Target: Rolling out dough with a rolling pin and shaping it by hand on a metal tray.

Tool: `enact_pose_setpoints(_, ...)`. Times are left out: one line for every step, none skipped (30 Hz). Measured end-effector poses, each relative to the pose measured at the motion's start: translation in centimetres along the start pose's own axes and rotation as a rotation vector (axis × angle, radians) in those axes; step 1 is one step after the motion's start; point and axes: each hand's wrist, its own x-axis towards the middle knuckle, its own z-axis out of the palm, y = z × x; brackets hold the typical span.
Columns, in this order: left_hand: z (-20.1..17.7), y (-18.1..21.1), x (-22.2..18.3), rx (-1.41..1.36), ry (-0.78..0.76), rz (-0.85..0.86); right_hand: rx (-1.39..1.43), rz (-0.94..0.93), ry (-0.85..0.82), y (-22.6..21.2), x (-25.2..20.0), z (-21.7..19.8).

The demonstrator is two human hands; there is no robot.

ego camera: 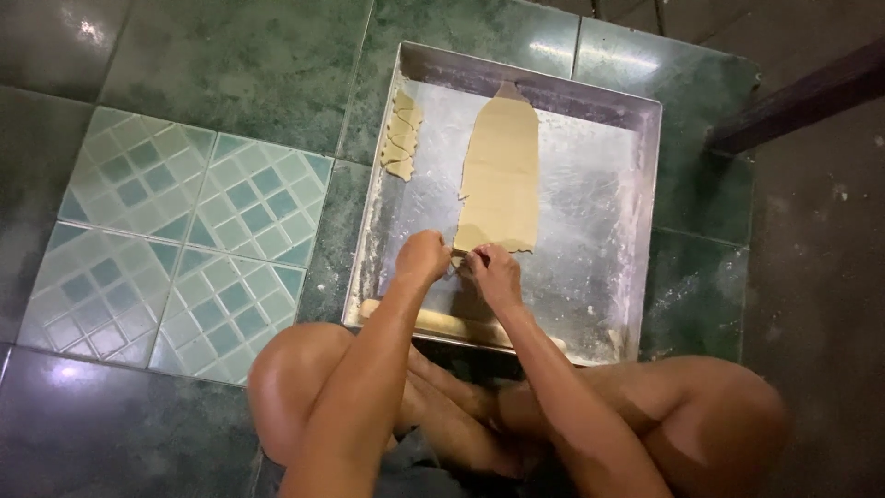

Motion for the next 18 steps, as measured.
enact_pose_setpoints(0.2, -0.1, 0.1, -0.008, -0.012, -0.012, -0.014, 0.028, -0.009, -0.1, 0.0, 0.1)
enact_pose_setpoints(0.0, 0.0, 0.0, -0.008, -0.014, -0.013, -0.014, 0.029, -0.01, 0.2, 0.1, 0.2)
enact_pose_setpoints(-0.1, 0.1, 0.0, -0.001, -0.006, -0.004, -0.018, 0.06, -0.012, 0.5, 0.2, 0.4)
enact_pose_setpoints(-0.3, 0.2, -0.1, 0.006, 0.001, 0.005, -0.022, 0.091, -0.015, 0.8, 0.3, 0.6)
enact_pose_setpoints(-0.1, 0.0, 0.1, 0.006, -0.002, 0.003, -0.023, 0.093, -0.017, 1.1, 0.5, 0.8)
enact_pose_setpoints(0.1, -0.1, 0.2, 0.004, 0.001, -0.005, -0.036, 0.138, -0.012, 1.3, 0.7, 1.0)
enact_pose_setpoints(0.3, -0.3, 0.4, 0.003, 0.004, -0.013, -0.049, 0.183, -0.008, 1.5, 0.9, 1.1)
enact_pose_setpoints(0.4, -0.4, 0.4, 0.002, 0.002, -0.016, -0.05, 0.184, -0.011, 1.5, 1.3, 1.1)
enact_pose_setpoints(0.5, -0.5, 0.5, -0.015, 0.009, -0.026, -0.053, 0.263, -0.034, 1.5, 1.7, 1.1)
enact_pose_setpoints(0.6, -0.6, 0.5, -0.033, 0.016, -0.035, -0.056, 0.341, -0.057, 1.5, 2.1, 1.1)
enact_pose_setpoints(0.4, -0.4, 0.3, -0.034, 0.013, -0.038, -0.058, 0.344, -0.061, 1.3, 2.2, 0.9)
enact_pose_setpoints(0.1, -0.1, 0.1, -0.054, 0.007, -0.049, -0.059, 0.373, -0.077, 1.1, 2.2, 0.7)
enact_pose_setpoints(-0.1, 0.1, -0.1, -0.075, 0.002, -0.059, -0.061, 0.403, -0.093, 0.8, 2.3, 0.5)
enact_pose_setpoints(0.1, 0.1, 0.2, -0.077, -0.002, -0.063, -0.064, 0.405, -0.097, 0.8, 2.5, 0.5)
enact_pose_setpoints(0.3, 0.0, 0.5, -0.063, -0.002, -0.069, -0.064, 0.42, -0.109, 0.9, 2.6, 0.5)
enact_pose_setpoints(0.6, 0.0, 0.8, -0.049, -0.003, -0.075, -0.063, 0.435, -0.121, 0.9, 2.7, 0.5)
enact_pose_setpoints(0.7, -0.1, 0.9, -0.05, -0.007, -0.078, -0.065, 0.438, -0.124, 1.1, 2.8, 0.7)
enact_pose_setpoints(0.7, -0.1, 1.0, -0.045, -0.011, -0.065, -0.089, 0.435, -0.132, 1.2, 3.0, 0.7)
